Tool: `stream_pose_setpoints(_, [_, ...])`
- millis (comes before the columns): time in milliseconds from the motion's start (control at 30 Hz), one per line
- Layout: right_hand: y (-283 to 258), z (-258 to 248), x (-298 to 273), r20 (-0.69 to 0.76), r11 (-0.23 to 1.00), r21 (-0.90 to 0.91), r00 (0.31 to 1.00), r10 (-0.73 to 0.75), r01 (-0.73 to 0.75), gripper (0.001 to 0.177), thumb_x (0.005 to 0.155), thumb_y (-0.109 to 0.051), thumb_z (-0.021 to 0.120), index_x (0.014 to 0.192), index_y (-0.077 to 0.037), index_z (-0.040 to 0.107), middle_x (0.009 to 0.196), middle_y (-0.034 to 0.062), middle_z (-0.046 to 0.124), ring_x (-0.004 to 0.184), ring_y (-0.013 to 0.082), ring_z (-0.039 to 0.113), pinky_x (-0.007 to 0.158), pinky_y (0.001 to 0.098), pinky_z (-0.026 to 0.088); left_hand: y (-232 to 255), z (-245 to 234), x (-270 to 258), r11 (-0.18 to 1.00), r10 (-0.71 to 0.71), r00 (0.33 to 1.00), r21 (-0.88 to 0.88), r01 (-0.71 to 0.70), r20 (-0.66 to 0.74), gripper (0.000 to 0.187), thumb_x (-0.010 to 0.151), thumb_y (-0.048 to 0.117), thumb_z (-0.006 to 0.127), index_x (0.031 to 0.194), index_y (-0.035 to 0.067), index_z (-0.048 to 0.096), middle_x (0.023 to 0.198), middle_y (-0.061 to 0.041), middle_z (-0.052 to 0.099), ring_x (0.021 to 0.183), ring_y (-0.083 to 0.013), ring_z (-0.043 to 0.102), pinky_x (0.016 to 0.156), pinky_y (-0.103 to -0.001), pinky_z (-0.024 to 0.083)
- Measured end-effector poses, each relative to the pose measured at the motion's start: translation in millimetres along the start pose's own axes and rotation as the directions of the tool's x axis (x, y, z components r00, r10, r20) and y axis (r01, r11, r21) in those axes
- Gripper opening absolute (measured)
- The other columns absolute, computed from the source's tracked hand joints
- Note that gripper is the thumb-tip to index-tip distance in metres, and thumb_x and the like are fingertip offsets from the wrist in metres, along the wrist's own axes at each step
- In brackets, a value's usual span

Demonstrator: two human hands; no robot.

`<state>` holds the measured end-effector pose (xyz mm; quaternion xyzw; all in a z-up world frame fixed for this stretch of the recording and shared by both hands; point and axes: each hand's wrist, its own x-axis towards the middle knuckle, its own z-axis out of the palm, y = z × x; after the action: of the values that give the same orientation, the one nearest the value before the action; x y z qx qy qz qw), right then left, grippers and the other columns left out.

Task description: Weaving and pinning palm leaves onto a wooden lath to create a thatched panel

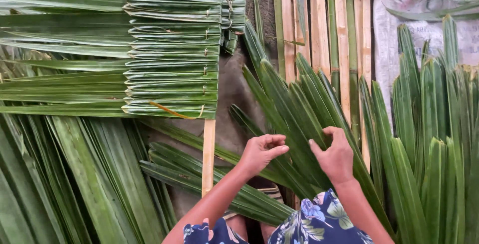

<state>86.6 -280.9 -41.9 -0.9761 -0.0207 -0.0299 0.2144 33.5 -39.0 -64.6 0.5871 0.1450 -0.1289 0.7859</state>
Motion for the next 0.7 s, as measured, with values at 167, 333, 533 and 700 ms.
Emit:
stream_pose_setpoints(167, [-65,-4,-26,0.035,0.992,0.103,0.997,-0.074,0.07,0.058,0.07,-0.037,0.091,0.114,-0.017,0.058,0.097,0.0086,0.074,0.09,0.032,0.074,0.076,0.0453,0.06,16,18,10,0.94,-0.128,0.99,-0.326,0.103,-0.058,0.065,0.072,0.009,0.093,0.127,-0.001,0.059,0.099,-0.008,0.065,0.083,-0.016,0.071,0.073,-0.029,0.065])
stream_pose_setpoints(333, [-74,-4,-33,0.218,0.948,0.313,0.976,-0.018,-0.053,0.05,0.074,-0.033,0.089,0.115,-0.023,0.062,0.095,0.0014,0.08,0.091,0.0256,0.076,0.076,0.0383,0.061,-26,5,30,0.903,-0.225,0.961,-0.405,0.144,-0.159,0.048,0.078,0.008,0.092,0.11,-0.006,0.059,0.087,-0.006,0.053,0.068,-0.0215,0.071,0.057,-0.037,0.066])
stream_pose_setpoints(533, [-38,-11,-16,0.5,0.76,0.517,0.859,0.106,-0.394,0.018,0.091,-0.013,0.073,0.107,-0.013,0.082,0.094,0.0038,0.083,0.086,0.0095,0.068,0.083,0.0338,0.059,-4,-5,14,0.891,-0.304,0.935,-0.401,0.212,-0.182,0.026,0.084,0.006,0.082,0.1,0.0,0.062,0.083,-0.006,0.053,0.068,-0.0242,0.072,0.064,-0.043,0.068])
stream_pose_setpoints(700, [40,12,15,0.124,0.985,0.14,0.989,0.083,-0.1,0.032,0.086,-0.014,0.079,0.118,-0.019,0.077,0.107,0.0031,0.073,0.089,0.0183,0.072,0.083,0.0328,0.058,-9,-8,14,0.885,-0.303,0.941,-0.411,0.218,-0.153,0.038,0.092,0.01,0.072,0.128,0.004,0.061,0.114,-0.016,0.074,0.092,-0.026,0.076,0.075,-0.038,0.066])
